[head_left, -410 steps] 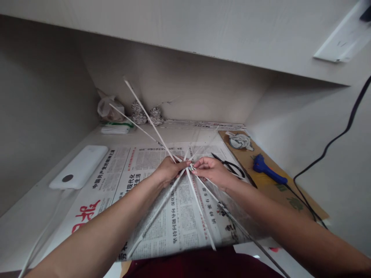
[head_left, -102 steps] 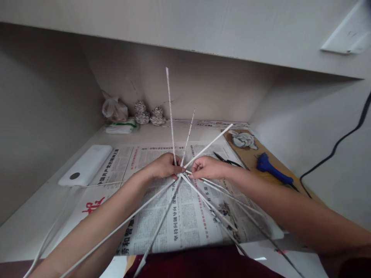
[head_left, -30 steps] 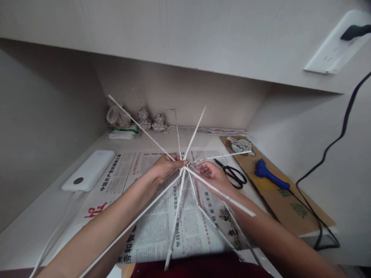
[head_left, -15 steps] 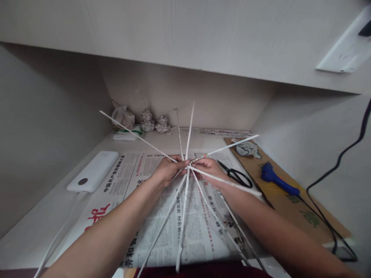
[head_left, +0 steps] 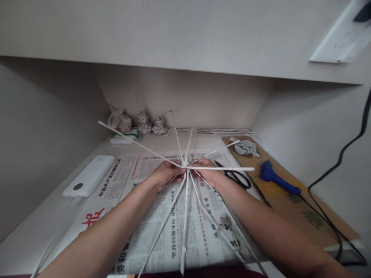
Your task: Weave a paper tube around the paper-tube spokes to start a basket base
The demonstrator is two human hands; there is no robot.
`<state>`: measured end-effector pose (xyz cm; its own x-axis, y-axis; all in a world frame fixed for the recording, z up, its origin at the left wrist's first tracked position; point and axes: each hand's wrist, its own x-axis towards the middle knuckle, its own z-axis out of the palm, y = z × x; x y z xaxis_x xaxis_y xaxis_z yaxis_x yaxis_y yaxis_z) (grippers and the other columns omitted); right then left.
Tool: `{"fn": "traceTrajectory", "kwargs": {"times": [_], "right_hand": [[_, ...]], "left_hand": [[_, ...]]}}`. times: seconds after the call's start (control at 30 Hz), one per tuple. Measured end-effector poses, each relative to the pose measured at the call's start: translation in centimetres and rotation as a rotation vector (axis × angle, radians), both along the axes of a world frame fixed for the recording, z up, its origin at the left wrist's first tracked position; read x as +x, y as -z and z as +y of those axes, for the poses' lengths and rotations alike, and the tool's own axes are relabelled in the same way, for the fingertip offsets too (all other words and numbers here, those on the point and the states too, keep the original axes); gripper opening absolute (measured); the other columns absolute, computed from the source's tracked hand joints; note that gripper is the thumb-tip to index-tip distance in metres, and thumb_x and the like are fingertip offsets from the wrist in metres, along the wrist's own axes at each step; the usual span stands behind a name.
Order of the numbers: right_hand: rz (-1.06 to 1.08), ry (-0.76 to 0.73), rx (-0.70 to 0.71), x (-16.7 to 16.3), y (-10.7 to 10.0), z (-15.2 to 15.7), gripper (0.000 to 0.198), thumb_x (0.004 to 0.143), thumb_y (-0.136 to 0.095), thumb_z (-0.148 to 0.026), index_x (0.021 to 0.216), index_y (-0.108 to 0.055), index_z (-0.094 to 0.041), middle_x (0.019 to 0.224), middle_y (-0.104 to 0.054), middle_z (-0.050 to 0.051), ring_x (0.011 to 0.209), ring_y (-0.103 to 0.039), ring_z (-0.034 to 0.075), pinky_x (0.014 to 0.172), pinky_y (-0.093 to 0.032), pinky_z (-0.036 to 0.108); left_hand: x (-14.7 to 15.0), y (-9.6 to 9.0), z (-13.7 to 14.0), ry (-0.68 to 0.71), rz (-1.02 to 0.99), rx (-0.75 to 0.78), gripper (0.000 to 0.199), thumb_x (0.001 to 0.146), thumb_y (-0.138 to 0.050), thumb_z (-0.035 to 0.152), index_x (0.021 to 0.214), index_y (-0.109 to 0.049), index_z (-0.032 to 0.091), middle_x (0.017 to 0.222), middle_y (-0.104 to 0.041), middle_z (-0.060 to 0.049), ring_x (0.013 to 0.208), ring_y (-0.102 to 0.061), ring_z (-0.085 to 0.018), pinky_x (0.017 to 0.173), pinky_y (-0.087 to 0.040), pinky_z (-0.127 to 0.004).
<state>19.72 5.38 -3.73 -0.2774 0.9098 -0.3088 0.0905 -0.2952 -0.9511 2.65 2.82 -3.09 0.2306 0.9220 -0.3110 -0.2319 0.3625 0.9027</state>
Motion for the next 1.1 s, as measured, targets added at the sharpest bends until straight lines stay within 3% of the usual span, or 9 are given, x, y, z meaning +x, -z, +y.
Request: {"fn": "traceTrajectory", "kwargs": {"times": [0.13, 0.3, 0.43, 0.57, 0.67, 0.73, 0.8, 0.93, 1.1], "right_hand": [[0.096, -0.086, 0.0, 1.0, -0.3, 0.6, 0.025, 0.065, -0.077, -0.034, 0.065, -0.063, -0.013, 0.053, -0.063, 0.001, 0.043, -0.054, 0.008, 0.029, -0.025, 0.014], [0.146, -0.186, -0.108, 2.1, -1.3, 0.8, 0.02, 0.072, -0.07, -0.03, 0.067, -0.063, -0.012, 0.047, -0.061, 0.001, 0.032, -0.042, 0.005, 0.028, -0.027, 0.014], [0.175, -0.269, -0.181, 2.5, -1.5, 0.7, 0.02, 0.075, -0.068, -0.031, 0.071, -0.064, -0.012, 0.048, -0.061, 0.0, 0.029, -0.037, 0.005, 0.028, -0.031, 0.015], [0.201, -0.269, -0.223, 2.7, -0.8, 1.3, 0.018, 0.076, -0.062, -0.03, 0.07, -0.061, -0.013, 0.046, -0.059, -0.002, 0.028, -0.035, 0.006, 0.03, -0.038, 0.018], [0.257, -0.245, -0.212, 3.0, -0.4, 1.7, 0.014, 0.076, -0.06, -0.027, 0.072, -0.061, -0.013, 0.048, -0.06, -0.001, 0.032, -0.041, 0.008, 0.03, -0.038, 0.018], [0.245, -0.252, -0.206, 3.2, -0.4, 1.7, 0.014, 0.076, -0.062, -0.027, 0.074, -0.063, -0.013, 0.049, -0.06, -0.001, 0.032, -0.041, 0.007, 0.03, -0.037, 0.017], [0.185, -0.272, -0.207, 3.2, -0.7, 1.5, 0.017, 0.076, -0.064, -0.029, 0.076, -0.064, -0.013, 0.049, -0.06, -0.002, 0.03, -0.037, 0.006, 0.031, -0.04, 0.019], [0.137, -0.293, -0.107, 2.8, -1.4, 0.7, 0.022, 0.073, -0.069, -0.033, 0.072, -0.063, -0.012, 0.047, -0.058, -0.002, 0.03, -0.034, 0.005, 0.03, -0.04, 0.019], [0.179, -0.308, -0.045, 2.5, -1.6, 0.4, 0.027, 0.07, -0.073, -0.035, 0.067, -0.062, -0.011, 0.048, -0.06, 0.0, 0.031, -0.038, 0.005, 0.03, -0.034, 0.017]], "left_hand": [[1.4, -0.4, -0.3, -0.038, -0.017, -0.04, 0.025, 0.061, -0.082, 0.013, 0.083, -0.071, 0.011, 0.073, -0.07, -0.005, 0.057, -0.063, -0.009, 0.049, -0.052, -0.015], [2.6, -1.3, -1.6, -0.114, -0.109, -0.101, 0.02, 0.068, -0.073, 0.0, 0.085, -0.07, 0.011, 0.08, -0.071, -0.007, 0.068, -0.068, -0.012, 0.06, -0.057, -0.017], [2.7, -2.0, -3.0, -0.108, -0.105, -0.084, 0.017, 0.071, -0.071, 0.001, 0.085, -0.068, 0.01, 0.082, -0.071, -0.008, 0.071, -0.068, -0.014, 0.06, -0.057, -0.018], [3.6, -3.3, -4.2, -0.147, -0.15, -0.069, 0.011, 0.075, -0.066, 0.0, 0.08, -0.066, 0.01, 0.087, -0.071, -0.01, 0.074, -0.068, -0.014, 0.067, -0.058, -0.019], [3.8, -3.8, -4.3, -0.064, -0.188, -0.061, 0.012, 0.08, -0.062, 0.003, 0.089, -0.066, 0.011, 0.096, -0.07, -0.012, 0.082, -0.069, -0.017, 0.072, -0.059, -0.025], [3.3, -3.4, -3.7, -0.01, -0.155, -0.082, 0.008, 0.083, -0.063, 0.012, 0.09, -0.067, 0.011, 0.093, -0.071, -0.013, 0.078, -0.069, -0.018, 0.067, -0.06, -0.028], [2.5, -2.5, -2.7, -0.055, -0.105, -0.113, 0.011, 0.082, -0.066, 0.02, 0.084, -0.068, 0.009, 0.081, -0.071, -0.011, 0.068, -0.068, -0.016, 0.059, -0.059, -0.023], [1.9, -0.8, -0.9, -0.091, -0.12, -0.1, 0.008, 0.074, -0.072, 0.009, 0.082, -0.07, 0.009, 0.075, -0.071, -0.009, 0.063, -0.067, -0.013, 0.059, -0.057, -0.02], [2.8, -0.3, 0.2, -0.053, -0.119, -0.045, 0.008, 0.071, -0.07, 0.002, 0.079, -0.07, 0.005, 0.074, -0.072, -0.011, 0.06, -0.067, -0.014, 0.055, -0.056, -0.018]]}}
